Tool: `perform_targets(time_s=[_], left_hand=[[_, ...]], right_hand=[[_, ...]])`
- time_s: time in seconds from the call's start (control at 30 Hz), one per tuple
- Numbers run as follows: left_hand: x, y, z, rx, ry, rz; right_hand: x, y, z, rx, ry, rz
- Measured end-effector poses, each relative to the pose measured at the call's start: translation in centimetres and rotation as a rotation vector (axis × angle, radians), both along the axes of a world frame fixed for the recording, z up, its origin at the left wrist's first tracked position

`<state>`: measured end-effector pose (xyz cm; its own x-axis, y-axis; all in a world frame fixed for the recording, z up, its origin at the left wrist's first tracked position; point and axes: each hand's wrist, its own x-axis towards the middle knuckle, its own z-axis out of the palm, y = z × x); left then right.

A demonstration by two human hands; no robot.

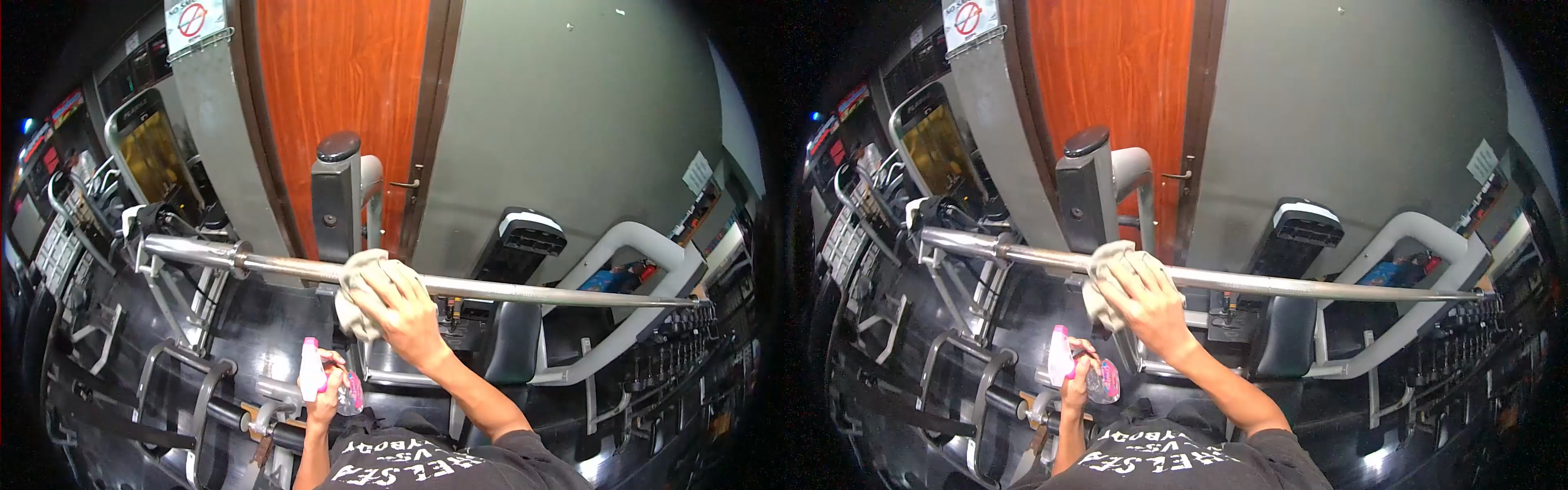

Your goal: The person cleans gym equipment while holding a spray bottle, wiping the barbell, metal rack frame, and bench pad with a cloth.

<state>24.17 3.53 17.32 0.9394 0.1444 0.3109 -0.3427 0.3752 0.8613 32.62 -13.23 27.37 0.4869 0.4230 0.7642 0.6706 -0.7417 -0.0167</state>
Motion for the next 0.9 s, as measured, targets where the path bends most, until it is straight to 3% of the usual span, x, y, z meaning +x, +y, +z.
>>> perform_targets(time_s=[0.17, 0.3, 0.33, 0.43, 0.5, 0.57, 0.83, 0.9], left_hand=[[1.2, 1.4, -0.7, 0.001, 0.037, -0.049], [1.7, 2.3, -0.7, -0.026, 0.033, -0.127], [1.7, 2.5, -0.8, 0.009, 0.045, -0.129], [1.9, 2.9, -1.0, 0.069, 0.037, -0.147], [2.0, 3.2, -0.9, 0.105, 0.014, -0.161], [1.9, 3.2, -0.7, 0.032, -0.027, -0.142], [2.0, 4.1, -1.0, 0.038, -0.026, -0.159], [2.0, 4.2, -1.0, 0.023, -0.031, -0.162]], right_hand=[[-3.1, -6.4, -2.1, -0.024, 0.043, -0.246], [-5.5, -10.6, -0.5, 0.282, 0.018, -0.721], [-5.4, -9.5, -0.3, 0.349, -0.010, -0.740], [-2.9, -4.2, -2.1, 0.429, -0.008, -0.525], [-2.1, 0.0, -4.1, 0.285, 0.096, -0.405], [-2.4, 3.0, -2.6, 0.348, 0.183, -0.110], [-3.1, 3.9, -6.3, 0.513, 0.245, 0.109], [-3.6, 4.5, -7.6, 1.027, 0.531, 0.261]])
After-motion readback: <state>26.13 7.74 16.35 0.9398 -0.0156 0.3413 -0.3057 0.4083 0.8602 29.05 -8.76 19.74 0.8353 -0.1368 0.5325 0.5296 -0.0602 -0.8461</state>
